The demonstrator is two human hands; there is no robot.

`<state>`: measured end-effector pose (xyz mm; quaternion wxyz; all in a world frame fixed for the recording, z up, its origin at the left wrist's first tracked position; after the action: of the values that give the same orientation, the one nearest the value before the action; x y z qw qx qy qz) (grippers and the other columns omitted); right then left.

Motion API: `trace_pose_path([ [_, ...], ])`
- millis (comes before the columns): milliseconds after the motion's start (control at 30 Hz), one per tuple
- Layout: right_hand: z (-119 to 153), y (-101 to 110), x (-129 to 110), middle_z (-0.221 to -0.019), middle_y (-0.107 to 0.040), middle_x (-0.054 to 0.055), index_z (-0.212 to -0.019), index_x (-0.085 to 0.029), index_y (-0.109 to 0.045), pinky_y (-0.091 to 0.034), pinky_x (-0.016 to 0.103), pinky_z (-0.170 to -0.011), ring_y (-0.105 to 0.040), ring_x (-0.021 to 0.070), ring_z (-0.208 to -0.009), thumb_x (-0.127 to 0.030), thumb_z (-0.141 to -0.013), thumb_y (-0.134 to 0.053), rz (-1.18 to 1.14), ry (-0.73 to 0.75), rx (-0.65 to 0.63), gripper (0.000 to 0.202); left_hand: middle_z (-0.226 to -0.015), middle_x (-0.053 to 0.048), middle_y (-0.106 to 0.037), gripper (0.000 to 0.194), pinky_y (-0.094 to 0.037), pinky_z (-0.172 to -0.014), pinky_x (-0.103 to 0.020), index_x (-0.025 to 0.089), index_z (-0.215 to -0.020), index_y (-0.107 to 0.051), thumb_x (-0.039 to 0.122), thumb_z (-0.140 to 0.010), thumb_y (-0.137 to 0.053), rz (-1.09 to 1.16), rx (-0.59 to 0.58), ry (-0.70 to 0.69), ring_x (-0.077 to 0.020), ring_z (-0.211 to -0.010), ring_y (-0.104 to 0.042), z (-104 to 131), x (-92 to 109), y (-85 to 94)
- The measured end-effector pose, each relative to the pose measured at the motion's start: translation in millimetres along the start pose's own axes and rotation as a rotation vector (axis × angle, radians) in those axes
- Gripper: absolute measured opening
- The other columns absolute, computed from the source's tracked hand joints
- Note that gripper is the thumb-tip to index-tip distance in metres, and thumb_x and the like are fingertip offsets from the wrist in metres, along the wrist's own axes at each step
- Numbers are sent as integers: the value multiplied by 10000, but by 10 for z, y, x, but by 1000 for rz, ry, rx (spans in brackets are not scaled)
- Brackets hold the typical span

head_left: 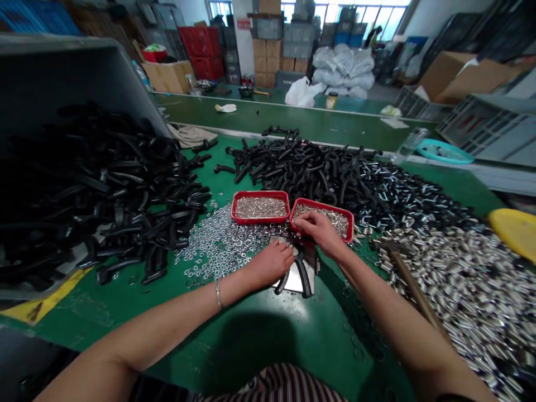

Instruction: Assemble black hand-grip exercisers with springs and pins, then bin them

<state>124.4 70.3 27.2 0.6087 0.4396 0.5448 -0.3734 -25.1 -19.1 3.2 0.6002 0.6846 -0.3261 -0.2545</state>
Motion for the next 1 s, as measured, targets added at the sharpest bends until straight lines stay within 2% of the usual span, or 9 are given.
trace_pose_path([
  [67, 301, 84, 105, -763, -678, 14, -850, -186, -628, -515, 301, -622, -611, 147, -614, -455, -792, -713, -86, -99, 14, 288, -973, -87, -657, 216, -459, -880, -365, 149, -1013, -661, 211, -1003, -455, 199, 27, 61, -212, -961, -576, 31, -93, 20],
  [133, 539, 107, 214, -716, -666, 12, -842, -184, -627, -505, 303, -610, -605, 153, -596, -462, -807, -701, -29, -123, 28, 289, -1009, -74, -659, 206, -475, -895, -346, 163, -1048, -654, 240, -1003, -469, 372, 99, 161, -191, -985, -587, 43, -239, 92],
  [200, 693, 78, 279, -747, -682, 29, -843, -188, -643, -506, 324, -655, -623, 179, -657, -430, -855, -659, 171, -28, 58, 243, -1039, -72, -654, 210, -486, -904, -346, 168, -1060, -643, 249, -1003, -458, 415, 206, 295, -185, -999, -596, 26, -456, 206],
  [267, 774, 5, 292, -829, -700, 54, -850, -199, -664, -507, 362, -759, -636, 217, -793, -377, -904, -619, 434, 158, 83, 191, -1069, -80, -651, 227, -487, -923, -354, 168, -1065, -644, 251, -1000, -443, 319, 284, 453, -196, -1025, -600, -8, -742, 325],
  [367, 801, -132, 302, -906, -696, 80, -879, -210, -671, -491, 395, -850, -611, 250, -919, -323, -961, -560, 722, 390, 35, 179, -1082, -127, -662, 252, -479, -939, -376, 147, -1048, -685, 221, -968, -457, 33, 166, 677, -244, -1054, -612, -55, -1208, 407],
  [500, 770, -208, 353, -923, -683, 97, -906, -205, -660, -502, 386, -817, -586, 251, -918, -315, -1000, -505, 870, 463, -10, 211, -1005, -192, -689, 263, -493, -890, -401, 93, -963, -731, 157, -914, -481, -122, -4, 779, -300, -1005, -646, -54, -1599, 343],
  [667, 776, -255, 342, -912, -686, 110, -906, -196, -664, -508, 383, -801, -573, 253, -905, -303, -1014, -474, 962, 492, -2, 243, -1076, -225, -678, 318, -493, -903, -431, 43, -1040, -704, 105, -925, -414, -158, -20, 809, -320, -1041, -641, -59, -1641, 219],
  [800, 771, -296, 331, -901, -692, 109, -903, -204, -672, -515, 382, -781, -578, 260, -901, -304, -1020, -457, 1019, 502, -8, 265, -1148, -244, -641, 346, -499, -910, -433, 27, -1116, -672, 71, -926, -386, -179, -29, 824, -322, -1088, -624, -86, -1618, 219],
  [1000, 762, -306, 374, -916, -688, 122, -933, -200, -682, -512, 403, -792, -567, 273, -914, -322, -1026, -433, 1067, 494, -7, 292, -1091, -235, -660, 343, -504, -907, -397, 10, -1082, -682, 47, -929, -377, -173, -38, 847, -301, -1057, -645, -91, -1615, 220],
])
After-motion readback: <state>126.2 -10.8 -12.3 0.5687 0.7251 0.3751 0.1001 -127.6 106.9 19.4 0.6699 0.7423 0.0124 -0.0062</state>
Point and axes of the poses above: each hand's wrist, its own z-axis away from the middle knuckle, its own y-axis out of the back of the hand, x = y × z, the point moved 3 cm from there along -z, towards the middle knuckle
